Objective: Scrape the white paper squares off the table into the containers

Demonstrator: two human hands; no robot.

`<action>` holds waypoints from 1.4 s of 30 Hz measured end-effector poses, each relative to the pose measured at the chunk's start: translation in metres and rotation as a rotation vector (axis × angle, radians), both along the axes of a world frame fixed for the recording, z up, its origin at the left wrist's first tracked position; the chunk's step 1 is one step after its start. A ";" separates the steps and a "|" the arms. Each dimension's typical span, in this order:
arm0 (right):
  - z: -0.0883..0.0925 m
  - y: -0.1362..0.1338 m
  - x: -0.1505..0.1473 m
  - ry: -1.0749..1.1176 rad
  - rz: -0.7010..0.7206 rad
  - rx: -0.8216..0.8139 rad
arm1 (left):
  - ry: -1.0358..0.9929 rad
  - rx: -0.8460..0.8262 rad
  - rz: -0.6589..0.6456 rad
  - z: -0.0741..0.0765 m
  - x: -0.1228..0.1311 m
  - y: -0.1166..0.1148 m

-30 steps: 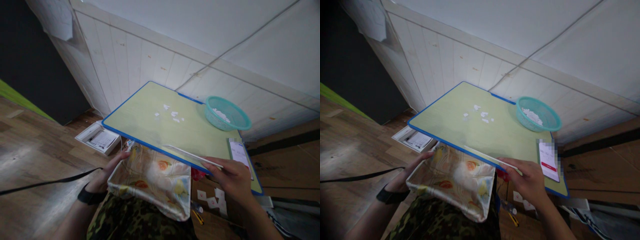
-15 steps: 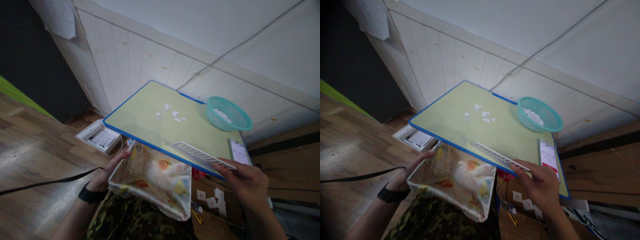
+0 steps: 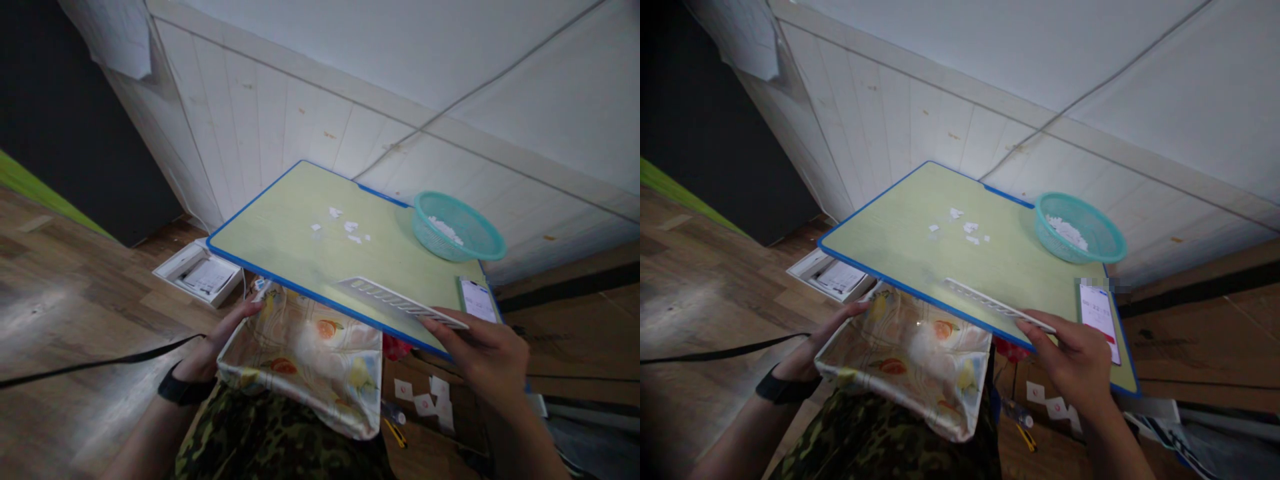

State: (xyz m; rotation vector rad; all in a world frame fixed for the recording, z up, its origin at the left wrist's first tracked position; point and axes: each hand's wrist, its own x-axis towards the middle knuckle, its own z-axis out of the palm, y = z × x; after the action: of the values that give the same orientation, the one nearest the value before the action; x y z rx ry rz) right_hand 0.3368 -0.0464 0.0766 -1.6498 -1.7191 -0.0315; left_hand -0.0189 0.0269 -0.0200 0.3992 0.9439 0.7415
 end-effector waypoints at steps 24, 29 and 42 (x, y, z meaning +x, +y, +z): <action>0.003 0.023 -0.021 -0.076 0.296 -0.049 | 0.041 0.023 0.022 0.002 -0.009 -0.001; 0.000 0.020 -0.017 -0.059 0.306 -0.046 | 0.022 0.060 0.024 0.003 -0.008 -0.002; 0.001 0.035 -0.019 0.005 0.050 0.022 | 0.057 0.024 0.042 0.009 -0.005 -0.002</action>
State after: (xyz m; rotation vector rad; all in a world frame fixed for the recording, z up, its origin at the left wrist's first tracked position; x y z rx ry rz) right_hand 0.3176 -0.0119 0.0773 -1.5886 -1.7497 -0.0226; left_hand -0.0237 0.0252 -0.0109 0.4246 0.9998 0.7834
